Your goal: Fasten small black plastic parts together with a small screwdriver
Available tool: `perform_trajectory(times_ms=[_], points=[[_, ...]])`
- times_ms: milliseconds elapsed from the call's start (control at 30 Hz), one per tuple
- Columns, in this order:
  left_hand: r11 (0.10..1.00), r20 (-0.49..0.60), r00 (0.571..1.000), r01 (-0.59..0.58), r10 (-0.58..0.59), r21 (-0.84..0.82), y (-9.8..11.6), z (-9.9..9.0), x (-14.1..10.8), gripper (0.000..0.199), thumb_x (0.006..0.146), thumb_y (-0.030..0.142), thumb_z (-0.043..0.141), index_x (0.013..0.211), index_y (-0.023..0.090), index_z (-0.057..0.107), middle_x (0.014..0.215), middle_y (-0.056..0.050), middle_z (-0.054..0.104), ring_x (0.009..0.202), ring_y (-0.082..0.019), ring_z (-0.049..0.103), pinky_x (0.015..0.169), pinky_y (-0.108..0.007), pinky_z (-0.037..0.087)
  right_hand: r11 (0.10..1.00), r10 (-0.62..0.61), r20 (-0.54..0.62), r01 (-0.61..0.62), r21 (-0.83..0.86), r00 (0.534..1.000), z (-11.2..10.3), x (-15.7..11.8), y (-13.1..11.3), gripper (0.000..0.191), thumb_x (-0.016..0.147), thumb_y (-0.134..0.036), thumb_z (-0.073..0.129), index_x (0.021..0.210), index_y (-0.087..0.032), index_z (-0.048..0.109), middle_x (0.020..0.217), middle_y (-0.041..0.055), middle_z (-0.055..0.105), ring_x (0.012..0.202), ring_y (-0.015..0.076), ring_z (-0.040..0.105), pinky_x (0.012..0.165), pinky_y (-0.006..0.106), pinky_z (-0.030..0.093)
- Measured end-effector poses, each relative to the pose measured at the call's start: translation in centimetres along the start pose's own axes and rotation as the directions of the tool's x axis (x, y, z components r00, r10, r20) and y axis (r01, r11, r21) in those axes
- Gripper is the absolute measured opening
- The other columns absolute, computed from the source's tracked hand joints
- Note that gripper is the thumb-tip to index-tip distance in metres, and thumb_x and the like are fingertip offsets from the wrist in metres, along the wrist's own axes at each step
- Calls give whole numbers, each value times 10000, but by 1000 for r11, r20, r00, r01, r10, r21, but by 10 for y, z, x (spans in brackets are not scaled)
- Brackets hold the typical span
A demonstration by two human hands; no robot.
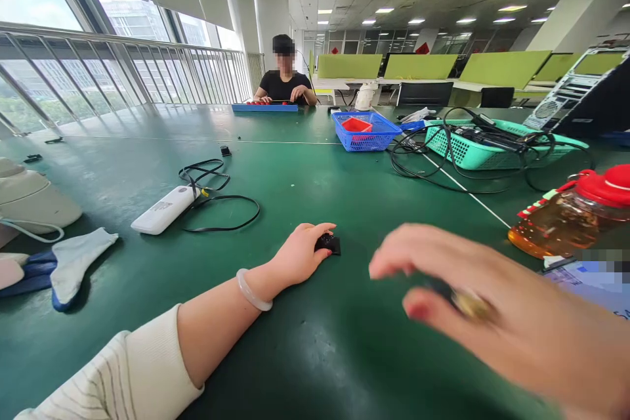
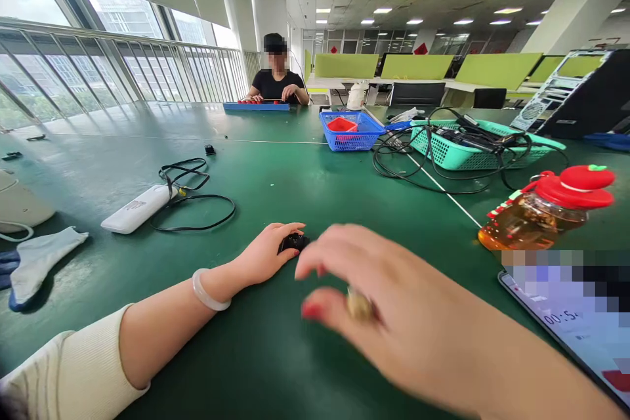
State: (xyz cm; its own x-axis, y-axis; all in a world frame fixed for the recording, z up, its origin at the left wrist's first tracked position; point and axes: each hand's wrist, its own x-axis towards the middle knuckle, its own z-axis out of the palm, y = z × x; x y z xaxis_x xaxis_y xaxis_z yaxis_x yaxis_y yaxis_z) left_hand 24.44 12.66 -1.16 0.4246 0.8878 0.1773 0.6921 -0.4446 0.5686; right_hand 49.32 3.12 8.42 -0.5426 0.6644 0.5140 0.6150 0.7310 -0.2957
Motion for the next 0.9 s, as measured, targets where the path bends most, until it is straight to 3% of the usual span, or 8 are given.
perform_trajectory(times_ms=[67,167,233,267,333,433,600,900], points=[[1000,-18,1000,-19,19,7,-1,1,0,501,845,193,626,1337,238,541,1230,-87,658,1190,-271,559,1051,-443,462,996,86,-13,-86,-7,996,8,34,5,337,981,-513,442,941,-233,627,831,48,651,634,167,576,547,284,439],[999,-42,998,-37,38,23,-3,3,0,488,842,205,630,1323,214,546,1233,-90,658,1191,-276,547,1056,-451,455,1000,30,-127,-30,4,991,31,56,11,536,997,-602,270,782,-209,564,574,-5,520,544,153,494,568,282,378],[998,-61,997,-45,48,44,-5,4,0,460,831,212,642,1285,196,568,1223,-89,663,1189,-283,538,1062,-466,444,995,-99,-216,102,2,971,50,52,12,579,1007,-595,220,731,-200,541,539,-15,484,526,141,452,604,293,357],[997,-73,996,-50,54,56,-5,5,0,435,826,212,645,1257,190,583,1212,-88,667,1185,-286,536,1064,-474,440,975,-220,-243,220,-28,945,59,48,12,579,1016,-572,220,722,-192,543,558,-4,500,538,140,445,623,303,353],[995,-94,993,-58,65,76,-7,6,1,368,818,206,649,1184,185,616,1179,-83,676,1174,-287,534,1062,-484,435,909,-415,-217,393,-139,884,75,38,11,557,1035,-483,240,681,-184,549,535,-1,461,534,146,384,613,317,324],[995,-103,992,-64,72,80,-7,7,1,286,809,186,649,1095,196,640,1126,-63,688,1155,-281,537,1048,-478,442,840,-524,-149,480,-252,838,92,31,11,529,1029,-370,285,604,-187,541,510,-3,413,543,152,308,613,325,314],[995,-85,994,-63,70,75,-5,7,1,272,809,155,631,1077,201,637,1109,-52,692,1154,-273,526,1038,-463,446,840,-510,-116,464,-282,852,103,32,18,403,954,-259,416,586,-180,562,519,-6,418,570,149,286,650,325,346],[992,-70,993,-85,92,88,-8,7,1,272,819,165,617,1088,201,625,1105,-40,692,1152,-278,522,1047,-470,434,851,-476,-114,424,-310,872,105,32,22,372,951,-268,463,600,-188,558,529,-23,423,570,136,305,709,333,352]])
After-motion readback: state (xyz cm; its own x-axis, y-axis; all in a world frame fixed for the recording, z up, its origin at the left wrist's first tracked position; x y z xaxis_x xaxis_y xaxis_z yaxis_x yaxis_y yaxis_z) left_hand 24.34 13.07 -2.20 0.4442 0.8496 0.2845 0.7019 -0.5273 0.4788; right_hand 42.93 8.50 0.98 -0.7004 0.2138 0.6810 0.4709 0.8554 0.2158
